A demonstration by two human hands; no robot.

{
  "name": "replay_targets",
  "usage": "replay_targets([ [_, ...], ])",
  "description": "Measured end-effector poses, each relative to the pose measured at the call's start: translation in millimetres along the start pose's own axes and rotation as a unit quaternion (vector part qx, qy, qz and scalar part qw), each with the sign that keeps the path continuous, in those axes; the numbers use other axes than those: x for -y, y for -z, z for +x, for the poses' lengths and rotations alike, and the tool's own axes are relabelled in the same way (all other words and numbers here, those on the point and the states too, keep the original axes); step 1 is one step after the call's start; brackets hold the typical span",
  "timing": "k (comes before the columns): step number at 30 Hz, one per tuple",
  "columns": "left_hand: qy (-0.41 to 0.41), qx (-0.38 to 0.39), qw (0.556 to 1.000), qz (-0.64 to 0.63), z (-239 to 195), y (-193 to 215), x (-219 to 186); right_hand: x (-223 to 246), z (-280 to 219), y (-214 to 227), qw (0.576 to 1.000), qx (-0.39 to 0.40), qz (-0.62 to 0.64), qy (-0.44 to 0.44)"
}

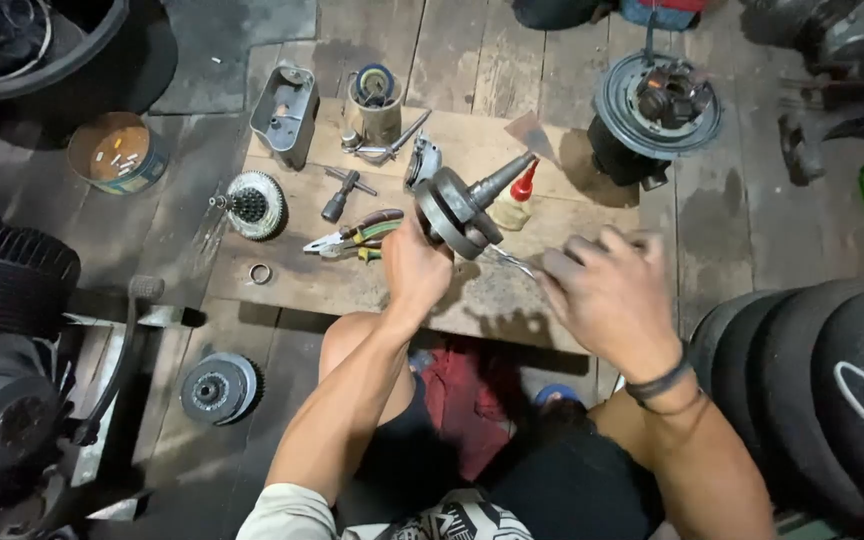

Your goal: Cleaning carbon deposits and grime from a motorcycle crankshaft using a small metal pick and cleaning fluid.

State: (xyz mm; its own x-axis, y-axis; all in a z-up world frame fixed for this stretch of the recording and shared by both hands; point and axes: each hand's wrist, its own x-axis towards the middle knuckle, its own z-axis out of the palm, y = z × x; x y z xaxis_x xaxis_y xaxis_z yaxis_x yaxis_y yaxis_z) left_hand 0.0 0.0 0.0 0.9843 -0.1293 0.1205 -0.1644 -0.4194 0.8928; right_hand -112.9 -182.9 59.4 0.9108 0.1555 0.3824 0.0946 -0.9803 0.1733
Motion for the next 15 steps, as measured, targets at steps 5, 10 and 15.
replay_targets([
  [5, -0.016, 0.003, 1.000, 0.018, -6, 6, -10, 13, 4, 5, 0.996, -0.062, 0.056, -0.023],
  [10, -0.033, 0.010, 0.997, 0.071, -5, 8, 0, 34, 13, 10, 0.996, -0.088, 0.025, 0.011],
  [15, -0.009, 0.011, 0.992, 0.123, 9, -17, 59, 16, 1, 14, 0.996, -0.084, 0.011, -0.012],
])
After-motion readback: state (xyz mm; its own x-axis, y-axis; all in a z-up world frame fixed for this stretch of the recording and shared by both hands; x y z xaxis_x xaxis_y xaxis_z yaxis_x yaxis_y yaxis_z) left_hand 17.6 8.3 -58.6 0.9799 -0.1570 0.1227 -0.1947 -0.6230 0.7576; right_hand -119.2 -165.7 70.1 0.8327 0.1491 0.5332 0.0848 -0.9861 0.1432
